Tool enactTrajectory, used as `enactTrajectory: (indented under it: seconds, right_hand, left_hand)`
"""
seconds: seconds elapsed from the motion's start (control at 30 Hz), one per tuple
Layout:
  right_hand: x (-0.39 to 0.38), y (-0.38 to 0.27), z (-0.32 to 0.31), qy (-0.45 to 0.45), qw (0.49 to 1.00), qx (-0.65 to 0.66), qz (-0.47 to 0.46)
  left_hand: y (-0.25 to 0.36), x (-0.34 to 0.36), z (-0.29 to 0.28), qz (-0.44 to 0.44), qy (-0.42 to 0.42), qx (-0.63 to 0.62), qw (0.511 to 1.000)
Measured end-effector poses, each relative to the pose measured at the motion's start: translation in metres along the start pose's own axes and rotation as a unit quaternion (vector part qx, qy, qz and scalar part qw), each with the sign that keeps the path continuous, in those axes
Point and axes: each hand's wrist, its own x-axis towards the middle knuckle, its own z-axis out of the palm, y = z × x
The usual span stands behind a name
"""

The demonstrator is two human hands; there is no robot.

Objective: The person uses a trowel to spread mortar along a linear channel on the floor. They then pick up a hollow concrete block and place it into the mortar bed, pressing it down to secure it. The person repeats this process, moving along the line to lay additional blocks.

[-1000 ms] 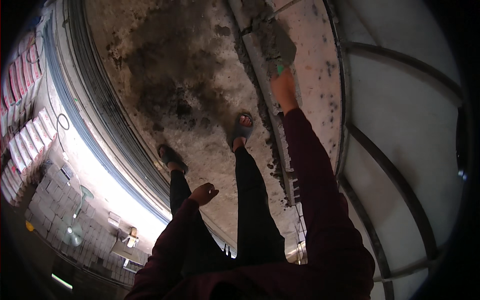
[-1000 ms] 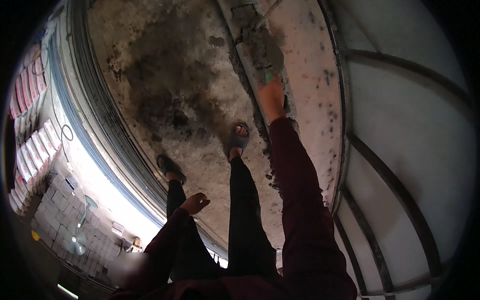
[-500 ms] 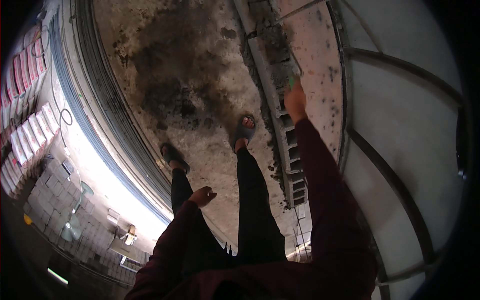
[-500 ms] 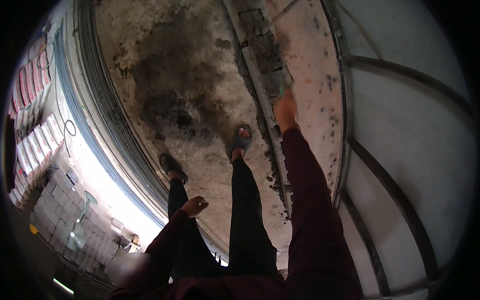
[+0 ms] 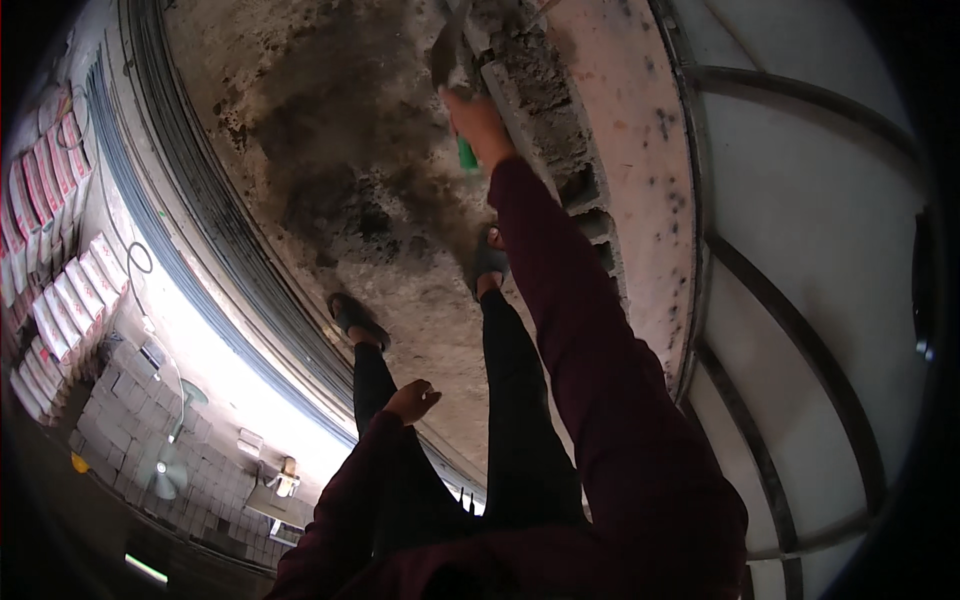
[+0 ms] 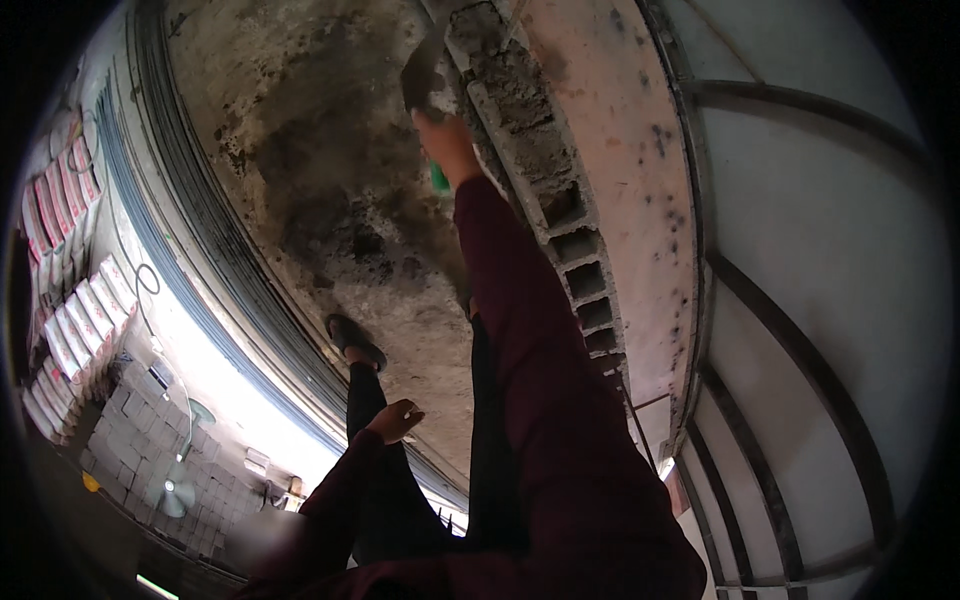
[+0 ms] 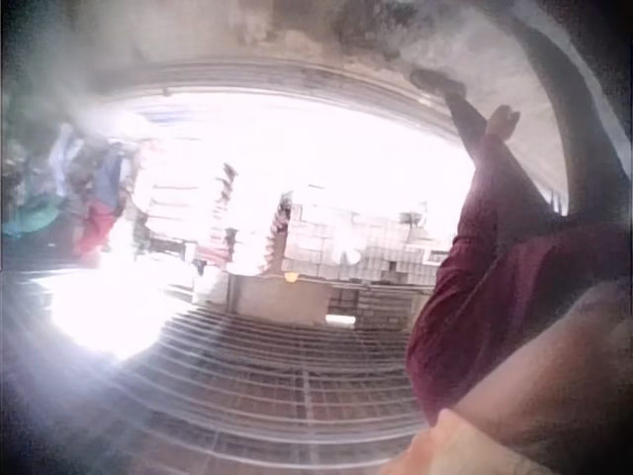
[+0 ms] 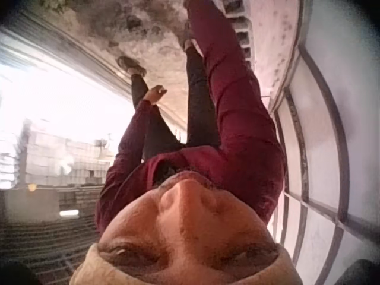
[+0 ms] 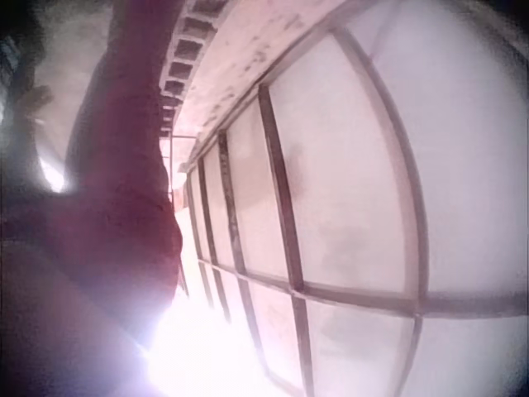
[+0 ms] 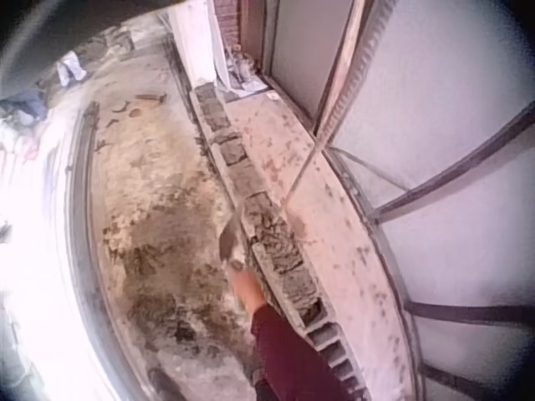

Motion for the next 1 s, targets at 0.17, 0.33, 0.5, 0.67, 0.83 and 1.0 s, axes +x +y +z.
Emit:
enactTrajectory:
  seconds: [0.17, 0.33, 0.5, 0.67, 0.83, 1.0]
  right_hand:
    - [-0.006, 0.058, -0.016, -0.074, 0.975, 0.209, -0.014]
    - [-0.108, 0.131, -0.046, -0.069, 0.978, 0.188, 0.053]
    - [-0.109, 0.072, -0.037, -0.068, 0.910, 0.392, 0.116]
    - [-0.032, 0.013, -0.057, -0.130, 0.767, 0.615, 0.130]
    - [-0.037, -0.040, -0.056, -0.190, 0.626, 0.741, 0.147]
    - [-0.009, -0.014, -0.081, -0.137, 0.685, 0.697, 0.163]
  left_hand:
    - [-0.007, -0.001, -0.005, -0.020, -0.012, 0.015, 1.000]
    - [-0.005, -0.004, 0.000, 0.015, 0.006, -0.008, 1.000]
    - [-0.010, -0.001, 0.011, 0.029, 0.002, -0.007, 1.000]
    - [0.003, 0.003, 0.009, 0.002, -0.007, -0.021, 1.000]
    - [-0.004, -0.005, 0.001, -0.005, 0.003, -0.007, 1.000]
    - [0.000, 0.007, 0.003, 0.034, -0.013, 0.014, 0.999]
